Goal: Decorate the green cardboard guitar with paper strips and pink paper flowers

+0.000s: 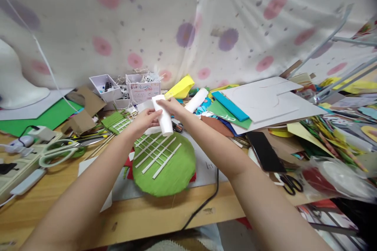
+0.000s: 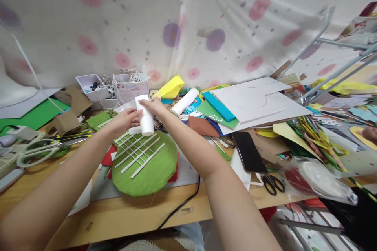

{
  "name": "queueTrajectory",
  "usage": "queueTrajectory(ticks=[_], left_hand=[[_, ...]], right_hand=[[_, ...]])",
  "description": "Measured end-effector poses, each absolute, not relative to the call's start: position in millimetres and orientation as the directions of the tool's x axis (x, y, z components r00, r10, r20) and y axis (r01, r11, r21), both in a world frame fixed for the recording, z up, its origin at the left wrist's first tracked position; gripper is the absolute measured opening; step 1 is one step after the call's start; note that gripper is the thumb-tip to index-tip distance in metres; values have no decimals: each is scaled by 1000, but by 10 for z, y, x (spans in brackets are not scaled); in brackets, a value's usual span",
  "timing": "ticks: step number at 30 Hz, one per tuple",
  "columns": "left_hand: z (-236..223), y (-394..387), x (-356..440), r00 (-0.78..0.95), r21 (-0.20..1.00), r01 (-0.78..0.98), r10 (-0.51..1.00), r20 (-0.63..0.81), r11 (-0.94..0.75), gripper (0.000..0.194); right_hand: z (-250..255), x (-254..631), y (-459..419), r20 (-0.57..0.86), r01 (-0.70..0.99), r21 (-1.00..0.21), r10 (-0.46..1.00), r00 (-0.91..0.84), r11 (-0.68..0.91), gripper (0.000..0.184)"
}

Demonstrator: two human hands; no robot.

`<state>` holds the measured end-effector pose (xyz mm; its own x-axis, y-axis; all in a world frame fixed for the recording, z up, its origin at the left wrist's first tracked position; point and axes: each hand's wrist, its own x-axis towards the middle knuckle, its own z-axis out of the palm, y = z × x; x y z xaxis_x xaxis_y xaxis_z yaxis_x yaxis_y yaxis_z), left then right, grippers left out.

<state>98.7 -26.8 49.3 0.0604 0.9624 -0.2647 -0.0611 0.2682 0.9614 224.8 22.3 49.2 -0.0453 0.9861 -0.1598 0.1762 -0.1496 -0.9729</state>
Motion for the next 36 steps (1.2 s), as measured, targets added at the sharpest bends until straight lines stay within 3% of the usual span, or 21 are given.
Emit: queueTrajectory(ticks=[2, 5, 10, 14, 19, 21, 24, 27, 30, 36], left_hand=[[475, -287, 967, 139, 929, -154, 938, -318, 337, 11], [462, -296, 909, 115, 893, -229, 922, -369, 386, 18], [433, -279, 763, 179, 834, -331, 898, -403, 441, 35], [375, -250, 748, 180, 834, -332, 897, -404, 442, 38], [321, -216, 786, 48, 871, -279, 912, -408, 404, 34], [323, -206, 753, 67, 857, -307, 907, -415, 414, 33], [307, -197, 656, 158, 786, -441, 900, -407, 433, 37], [232, -204, 562, 203, 709, -585, 917, -343, 394, 46], [128, -225, 497, 223, 691, -618, 927, -302, 374, 53], [42, -245, 351, 182, 691, -582, 897, -403, 429, 51]], right_hand=[[438, 2222, 192, -170, 181, -971, 985, -44, -159, 29], [411, 2232, 157, -157, 85, -986, 977, -145, -146, 28], [305, 2269, 111, -280, 16, -959, 933, -225, -284, 35], [170, 2202, 72, -345, 9, -931, 874, -343, -364, 47], [98, 2142, 74, -293, 28, -954, 915, -278, -297, 32], [107, 2166, 86, -252, 52, -968, 944, -213, -247, 19], [172, 2248, 104, -164, -65, -981, 963, -216, -181, 10], [279, 2341, 112, -107, -207, -964, 959, -262, -164, 10], [380, 2415, 102, -109, -264, -947, 954, -278, -185, 9], [482, 2586, 59, -86, -339, -921, 950, -300, -191, 15]])
